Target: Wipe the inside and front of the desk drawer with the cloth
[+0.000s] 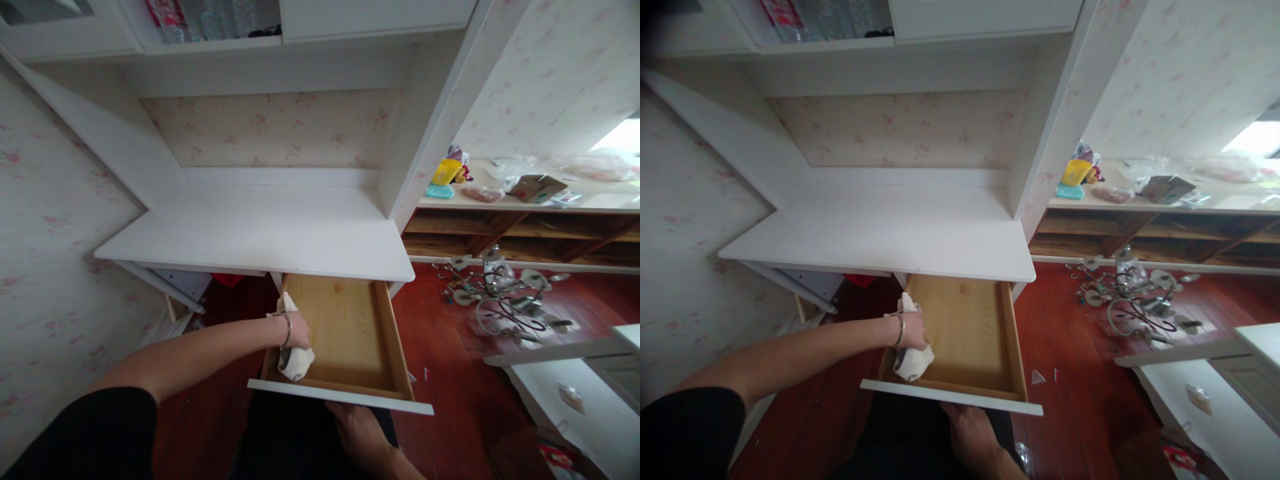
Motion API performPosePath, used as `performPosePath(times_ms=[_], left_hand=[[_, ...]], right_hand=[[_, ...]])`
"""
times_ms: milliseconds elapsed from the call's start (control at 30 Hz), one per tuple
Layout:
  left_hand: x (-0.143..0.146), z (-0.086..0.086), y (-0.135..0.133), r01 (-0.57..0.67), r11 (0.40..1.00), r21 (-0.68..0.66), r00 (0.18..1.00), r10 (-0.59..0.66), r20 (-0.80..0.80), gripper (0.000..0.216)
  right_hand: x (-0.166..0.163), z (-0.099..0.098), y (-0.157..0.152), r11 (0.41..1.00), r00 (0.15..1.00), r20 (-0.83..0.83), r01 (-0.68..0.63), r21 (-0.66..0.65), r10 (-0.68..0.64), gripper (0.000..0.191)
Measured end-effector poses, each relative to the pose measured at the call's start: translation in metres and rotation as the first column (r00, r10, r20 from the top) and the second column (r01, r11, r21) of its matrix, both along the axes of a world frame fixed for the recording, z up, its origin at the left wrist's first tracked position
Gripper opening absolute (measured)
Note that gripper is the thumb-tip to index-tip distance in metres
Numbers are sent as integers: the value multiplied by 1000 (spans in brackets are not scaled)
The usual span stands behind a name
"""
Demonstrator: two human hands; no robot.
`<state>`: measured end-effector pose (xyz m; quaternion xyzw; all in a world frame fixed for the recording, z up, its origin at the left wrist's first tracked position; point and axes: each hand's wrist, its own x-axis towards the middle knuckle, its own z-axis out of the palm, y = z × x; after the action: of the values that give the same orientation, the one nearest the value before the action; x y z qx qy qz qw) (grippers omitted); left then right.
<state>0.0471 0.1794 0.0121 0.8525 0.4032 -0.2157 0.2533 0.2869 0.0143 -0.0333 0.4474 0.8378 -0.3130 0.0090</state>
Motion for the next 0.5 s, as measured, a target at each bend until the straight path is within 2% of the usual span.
performPosePath(times_ms=[100, 200, 367, 500], left_hand=[[-2, -6, 6, -10, 999, 35, 1000, 9, 10, 15], [-8, -12, 18, 37, 995, 93, 997, -30, -70, 13], [-20, -9, 66, 59, 966, 252, 988, -20, -155, 5], [-25, -1, 96, 16, 926, 378, 987, 47, -157, 18]], right_hand=[[-1, 0, -1, 1000, 1000, 6, 13, -9, -13, 60], [-2, -1, -2, 999, 999, -3, 40, -21, -40, 59], [-2, -1, -1, 997, 998, -27, 56, -43, -57, 59], [-3, 1, 0, 997, 997, -19, 72, -32, -73, 58]])
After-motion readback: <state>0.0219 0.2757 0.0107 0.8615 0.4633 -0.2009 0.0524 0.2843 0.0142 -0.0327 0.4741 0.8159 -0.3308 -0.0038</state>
